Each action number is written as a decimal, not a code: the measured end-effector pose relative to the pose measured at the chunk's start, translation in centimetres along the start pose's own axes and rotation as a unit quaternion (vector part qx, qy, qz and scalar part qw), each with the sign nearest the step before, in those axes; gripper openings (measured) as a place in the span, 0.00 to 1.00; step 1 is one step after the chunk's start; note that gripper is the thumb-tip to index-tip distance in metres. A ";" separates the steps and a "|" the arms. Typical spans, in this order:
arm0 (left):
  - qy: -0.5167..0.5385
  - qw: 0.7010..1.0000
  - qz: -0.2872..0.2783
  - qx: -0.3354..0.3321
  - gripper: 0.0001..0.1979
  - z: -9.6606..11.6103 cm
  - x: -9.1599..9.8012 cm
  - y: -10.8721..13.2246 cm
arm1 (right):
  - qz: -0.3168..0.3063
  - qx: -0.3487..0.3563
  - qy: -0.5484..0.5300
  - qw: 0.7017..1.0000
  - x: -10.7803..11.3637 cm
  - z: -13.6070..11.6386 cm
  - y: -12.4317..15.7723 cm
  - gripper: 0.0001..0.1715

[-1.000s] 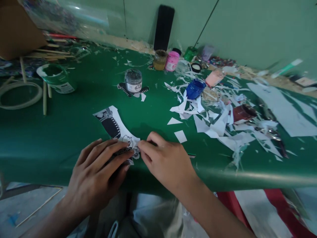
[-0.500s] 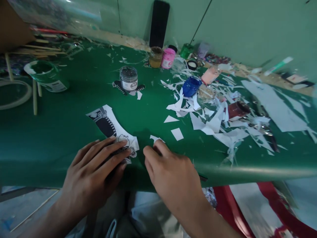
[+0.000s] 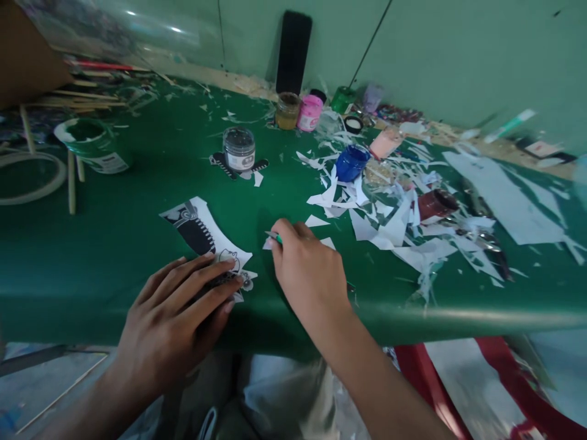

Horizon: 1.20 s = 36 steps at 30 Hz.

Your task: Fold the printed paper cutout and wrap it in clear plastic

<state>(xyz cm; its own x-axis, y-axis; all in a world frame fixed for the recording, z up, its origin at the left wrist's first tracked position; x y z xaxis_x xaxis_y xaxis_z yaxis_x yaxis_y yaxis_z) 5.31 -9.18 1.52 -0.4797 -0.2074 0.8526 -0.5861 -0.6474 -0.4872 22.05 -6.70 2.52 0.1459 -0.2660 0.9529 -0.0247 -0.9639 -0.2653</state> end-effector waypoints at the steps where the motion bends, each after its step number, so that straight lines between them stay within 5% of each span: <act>1: -0.003 1.000 0.000 0.005 0.13 0.0 0.1 0.0 | 0.009 -0.004 0.008 1.000 0.2 0.2 0.1 0.07; 12: -0.032 0.998 -0.002 0.049 0.14 1.1 -0.1 0.0 | 0.013 0.083 -0.078 0.993 1.0 -1.9 3.5 0.08; 28: -0.042 0.998 -0.004 0.044 0.14 1.0 -0.2 0.1 | -0.007 0.126 0.039 0.991 1.9 -1.8 4.4 0.11; 36: 0.028 0.999 -0.025 0.001 0.11 0.0 0.4 -0.3 | 0.011 0.060 -0.078 0.995 1.6 -1.6 3.3 0.08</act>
<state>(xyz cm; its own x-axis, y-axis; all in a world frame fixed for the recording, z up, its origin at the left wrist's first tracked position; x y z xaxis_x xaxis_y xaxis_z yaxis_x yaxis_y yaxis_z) 5.23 -9.08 2.01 -0.4855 -0.1343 0.8639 -0.6091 -0.6569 -0.4444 20.63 -10.33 3.36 0.2980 -0.2727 0.9148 0.0874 -0.9465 -0.3106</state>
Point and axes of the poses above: each hand's wrist, its own y-axis away from the middle knuckle, its own x-axis out of the back of the hand, z = x × y, the point moved 5 cm from there along -y, towards the middle knuckle, and after that the axes turned 1 degree about -y, right-handed, at the moved point
